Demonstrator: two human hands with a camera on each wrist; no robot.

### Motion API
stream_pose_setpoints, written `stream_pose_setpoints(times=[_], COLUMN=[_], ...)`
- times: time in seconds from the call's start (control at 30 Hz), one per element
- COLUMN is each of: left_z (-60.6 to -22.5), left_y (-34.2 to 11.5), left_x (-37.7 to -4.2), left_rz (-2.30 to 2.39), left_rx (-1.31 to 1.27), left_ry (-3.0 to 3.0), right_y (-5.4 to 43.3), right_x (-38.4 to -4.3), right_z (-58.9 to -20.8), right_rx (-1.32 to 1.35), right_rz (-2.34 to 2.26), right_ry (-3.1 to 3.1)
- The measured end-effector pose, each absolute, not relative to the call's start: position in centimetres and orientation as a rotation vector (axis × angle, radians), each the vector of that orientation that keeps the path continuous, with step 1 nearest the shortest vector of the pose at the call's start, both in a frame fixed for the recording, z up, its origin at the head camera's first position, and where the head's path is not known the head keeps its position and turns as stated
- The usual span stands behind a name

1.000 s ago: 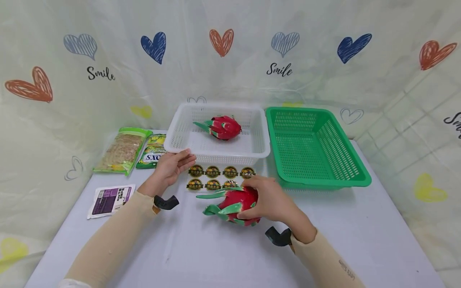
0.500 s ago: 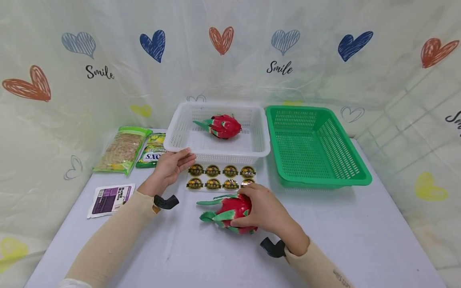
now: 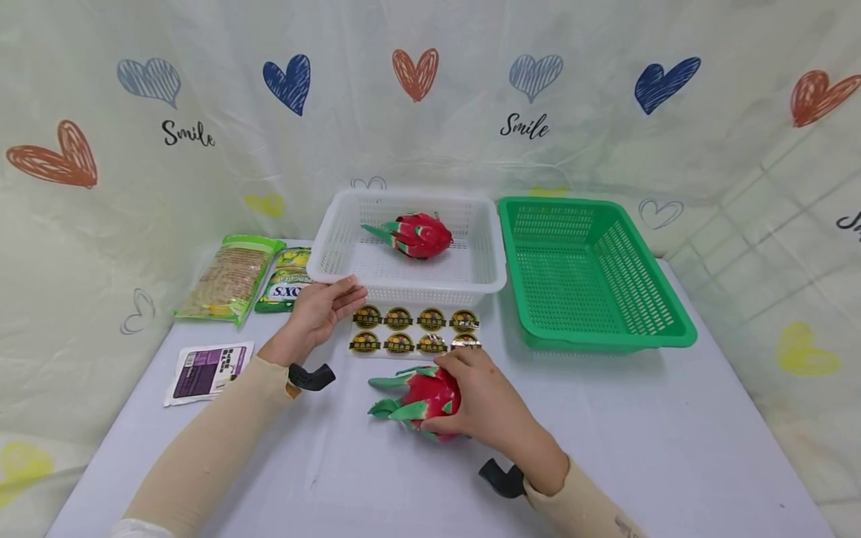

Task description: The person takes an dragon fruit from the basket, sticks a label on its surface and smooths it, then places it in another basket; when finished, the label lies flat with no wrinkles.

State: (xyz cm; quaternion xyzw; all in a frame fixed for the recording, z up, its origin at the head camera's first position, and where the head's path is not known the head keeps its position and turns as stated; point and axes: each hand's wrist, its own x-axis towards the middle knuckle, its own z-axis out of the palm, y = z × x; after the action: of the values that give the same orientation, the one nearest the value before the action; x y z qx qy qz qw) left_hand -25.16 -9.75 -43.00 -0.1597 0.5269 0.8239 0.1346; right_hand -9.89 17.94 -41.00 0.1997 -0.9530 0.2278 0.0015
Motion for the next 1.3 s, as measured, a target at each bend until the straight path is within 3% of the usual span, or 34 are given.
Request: stream_pose_setpoints(times=[0.5, 0.97, 1.3], left_z=[-43.9, -46.7, -47.6], left_y=[-10.1, -10.8, -10.6], left_x=[-25.1, -25.4, -26.0], left_rz=[2.326, 1.201, 1.104], left_rx=[-0.36, 0.194, 0.28], left_ry=[1.706, 2.815, 2.791], right_y=[18.8, 21.0, 21.2], right_x=[-9.6, -11.5, -15.4], right_z=[-40.2, -39.3, -37.2], right_rx=[0.606, 0.564, 0.748], right_rz=[0.81, 1.003, 0.987], right_ry=[-2.946, -2.946, -2.915])
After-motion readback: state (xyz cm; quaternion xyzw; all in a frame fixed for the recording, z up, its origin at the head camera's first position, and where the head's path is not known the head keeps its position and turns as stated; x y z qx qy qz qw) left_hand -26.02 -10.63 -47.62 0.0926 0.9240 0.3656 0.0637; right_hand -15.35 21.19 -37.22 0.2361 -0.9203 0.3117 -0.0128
